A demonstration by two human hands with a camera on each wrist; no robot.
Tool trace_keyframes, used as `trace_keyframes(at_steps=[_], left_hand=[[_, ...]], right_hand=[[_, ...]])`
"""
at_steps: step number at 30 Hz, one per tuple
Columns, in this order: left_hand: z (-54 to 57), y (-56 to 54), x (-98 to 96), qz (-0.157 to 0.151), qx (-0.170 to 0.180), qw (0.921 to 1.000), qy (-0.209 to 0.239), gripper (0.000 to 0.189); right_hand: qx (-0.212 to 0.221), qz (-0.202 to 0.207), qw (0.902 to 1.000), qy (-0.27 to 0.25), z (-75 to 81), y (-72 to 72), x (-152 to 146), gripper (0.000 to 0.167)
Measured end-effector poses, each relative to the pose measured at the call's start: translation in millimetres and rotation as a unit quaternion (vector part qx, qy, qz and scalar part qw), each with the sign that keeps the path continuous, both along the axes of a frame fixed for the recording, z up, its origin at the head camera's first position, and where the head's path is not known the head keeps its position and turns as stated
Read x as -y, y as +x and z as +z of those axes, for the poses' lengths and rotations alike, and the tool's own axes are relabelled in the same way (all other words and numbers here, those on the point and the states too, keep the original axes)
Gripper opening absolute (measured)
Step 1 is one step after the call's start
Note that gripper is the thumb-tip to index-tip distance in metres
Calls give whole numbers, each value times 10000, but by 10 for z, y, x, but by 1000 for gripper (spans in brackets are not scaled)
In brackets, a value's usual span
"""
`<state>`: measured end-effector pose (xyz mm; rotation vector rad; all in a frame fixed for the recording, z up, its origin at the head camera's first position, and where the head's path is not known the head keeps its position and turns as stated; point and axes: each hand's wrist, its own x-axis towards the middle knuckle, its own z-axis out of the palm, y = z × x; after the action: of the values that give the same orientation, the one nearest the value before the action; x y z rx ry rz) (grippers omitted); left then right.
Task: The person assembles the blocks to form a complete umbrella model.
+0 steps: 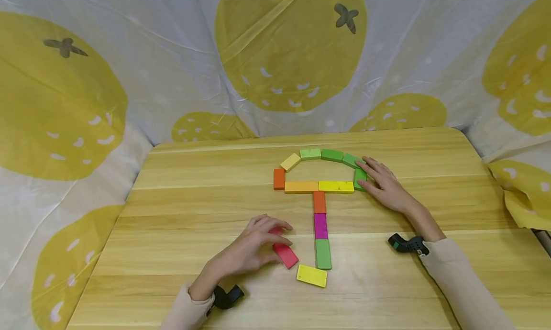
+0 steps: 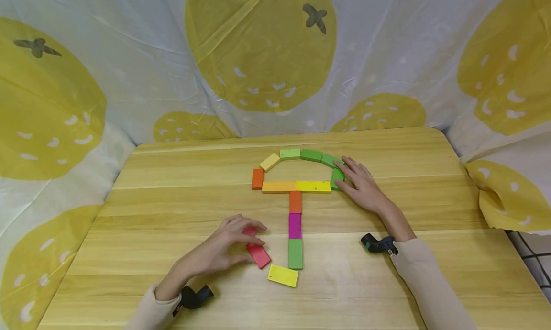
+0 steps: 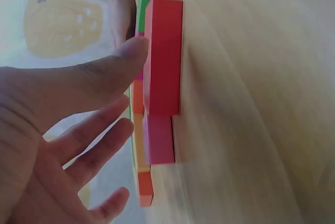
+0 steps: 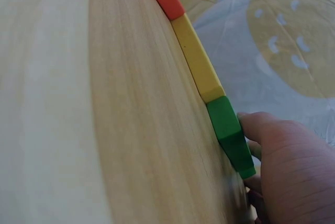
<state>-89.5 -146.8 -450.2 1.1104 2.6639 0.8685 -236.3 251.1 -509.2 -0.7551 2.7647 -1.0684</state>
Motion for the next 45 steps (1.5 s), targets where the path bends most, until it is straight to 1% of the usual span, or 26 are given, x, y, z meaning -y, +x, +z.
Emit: trace_keyframes(at_steps=[5,10,15,21,26,29,33,36,40,45], left_hand=[[-10,-35,46,57,101,9998,-131,26],[-32,-40,42,54,184,9997,-142,21],[-25,-31,48,52,286,9995,-143,20],[-35,-24,44,-15,258,9996,-106,20],[-43,-42,61,-66,246,9996,-77,23],[-46,-71,101,57,240,9997,60,27],[-62,-122,157,387,186,9988,216,31],[-80,-160,175,520,179,9983,174,34],[-99,-222,174,433,237,9987,122,34],[-92,-302,178,291,404,9987,104,26]], right_hand=[[7,3,10000,2,2,-2,-1,63],[9,-9,10000,3,3,-4,0,63],[26,-19,10000,3,0,-1,-2,63],[29,-13,10000,9,-2,-4,0,63],[36,-24,10000,8,0,2,-2,63],[44,-31,10000,9,-2,-1,-2,63],[56,-30,10000,15,-5,-5,-6,63],[54,-26,10000,9,0,-3,-12,63],[39,-22,10000,-6,7,0,-11,63],[62,-1,10000,1,7,-5,9,63]])
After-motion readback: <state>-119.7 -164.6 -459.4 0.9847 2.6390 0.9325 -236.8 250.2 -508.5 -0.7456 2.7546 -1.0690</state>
